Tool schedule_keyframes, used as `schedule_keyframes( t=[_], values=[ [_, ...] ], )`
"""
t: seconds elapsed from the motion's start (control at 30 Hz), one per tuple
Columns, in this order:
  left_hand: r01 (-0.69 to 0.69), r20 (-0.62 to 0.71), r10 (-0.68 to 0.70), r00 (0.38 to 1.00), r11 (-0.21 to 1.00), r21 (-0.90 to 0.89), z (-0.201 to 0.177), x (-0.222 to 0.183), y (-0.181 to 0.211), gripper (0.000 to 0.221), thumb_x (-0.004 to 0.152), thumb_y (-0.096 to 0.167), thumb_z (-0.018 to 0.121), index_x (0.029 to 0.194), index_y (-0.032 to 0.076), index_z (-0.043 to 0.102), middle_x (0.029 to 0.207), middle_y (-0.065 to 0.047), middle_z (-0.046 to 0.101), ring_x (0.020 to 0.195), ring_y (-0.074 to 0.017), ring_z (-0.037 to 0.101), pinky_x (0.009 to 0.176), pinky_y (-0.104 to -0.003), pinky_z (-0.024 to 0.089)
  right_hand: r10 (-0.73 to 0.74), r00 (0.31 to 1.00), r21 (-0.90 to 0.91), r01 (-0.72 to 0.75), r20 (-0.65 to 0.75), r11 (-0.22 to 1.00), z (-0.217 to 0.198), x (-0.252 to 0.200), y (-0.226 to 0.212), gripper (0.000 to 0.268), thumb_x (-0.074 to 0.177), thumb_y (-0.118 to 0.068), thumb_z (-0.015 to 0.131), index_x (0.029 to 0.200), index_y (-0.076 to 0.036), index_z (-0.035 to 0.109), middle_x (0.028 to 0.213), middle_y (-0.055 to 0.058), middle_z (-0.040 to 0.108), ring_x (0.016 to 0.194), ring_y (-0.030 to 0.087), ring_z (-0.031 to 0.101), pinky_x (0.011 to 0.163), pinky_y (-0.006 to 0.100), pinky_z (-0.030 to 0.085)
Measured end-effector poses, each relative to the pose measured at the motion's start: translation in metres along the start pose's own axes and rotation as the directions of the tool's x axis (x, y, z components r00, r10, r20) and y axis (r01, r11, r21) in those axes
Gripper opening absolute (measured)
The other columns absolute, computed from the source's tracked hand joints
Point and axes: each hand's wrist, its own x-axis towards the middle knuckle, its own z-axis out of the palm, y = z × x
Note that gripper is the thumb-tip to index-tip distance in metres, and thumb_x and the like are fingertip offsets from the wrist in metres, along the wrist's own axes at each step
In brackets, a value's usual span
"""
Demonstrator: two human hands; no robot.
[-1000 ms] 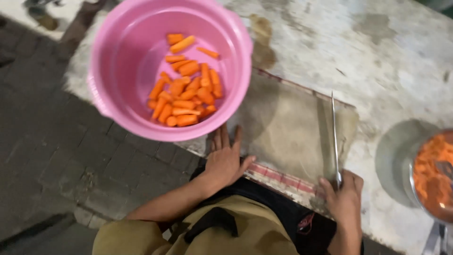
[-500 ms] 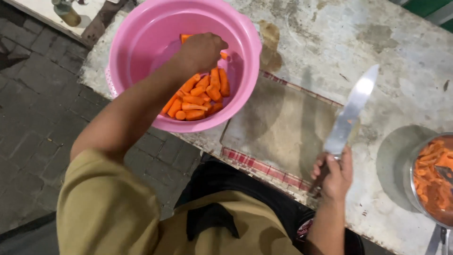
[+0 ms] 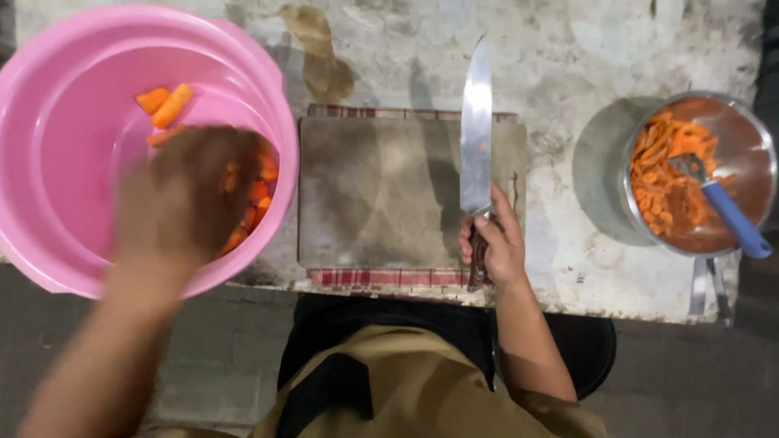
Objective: Peeling carrots with a peeler and then chopping them into pieces with a knife on a cutting board before transferring them to a bowl.
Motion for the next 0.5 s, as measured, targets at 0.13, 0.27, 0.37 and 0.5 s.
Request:
schedule_keyframes(
  t=[0.13,0.27,0.37,0.5],
  values=[
    [-0.315,-0.172,0.278,0.945,0.916,-0.249,0.104,-0.049,0.073,0.036,0.102,0.018,0.042,0.133,0.018,0.060,0.127,-0.011,0.069,0.107,-0.0302,0.068,0.087,-0.043,0.053,-0.021,0.996,0.003,0.021,-0.085,1.000,0.007,0.001,-0.002,0.062,0.096,-0.017,0.053,0.153,-0.015,0.029,0.068,0.018,0.044,0.044,0.024,0.045,0.032,0.030,0.038],
    [-0.451,-0.335,0.389,0.858,0.883,-0.129,0.187,-0.031,0.106,0.020,0.099,0.012,0.049,0.108,0.017,0.066,0.103,-0.003,0.061,0.090,-0.0209,0.063,0.057,-0.027,0.049,-0.023,0.999,-0.204,0.017,-0.025,0.979,0.008,-0.019,-0.010,0.058,0.099,-0.011,0.040,0.155,-0.013,0.025,0.072,0.020,0.049,0.047,0.027,0.051,0.034,0.035,0.044],
    [-0.459,-0.338,0.373,0.864,0.861,-0.222,0.209,-0.031,0.107,0.019,0.099,0.011,0.051,0.108,0.016,0.067,0.109,-0.004,0.061,0.100,-0.0252,0.061,0.063,-0.031,0.049,0.020,0.999,-0.495,-0.033,-0.032,0.868,0.026,-0.047,-0.042,0.060,0.098,-0.003,0.040,0.155,-0.007,0.024,0.066,0.017,0.055,0.047,0.026,0.054,0.038,0.035,0.046],
    [-0.403,-0.314,0.307,0.898,0.862,-0.309,0.208,-0.036,0.109,0.027,0.104,0.013,0.045,0.120,0.016,0.067,0.117,-0.005,0.062,0.106,-0.0266,0.060,0.074,-0.032,0.046,-0.011,1.000,-0.909,0.019,0.015,0.416,0.050,-0.067,-0.066,0.060,0.095,-0.015,0.053,0.152,-0.006,0.037,0.121,0.035,0.061,0.104,0.050,0.062,0.082,0.061,0.051]
  ],
)
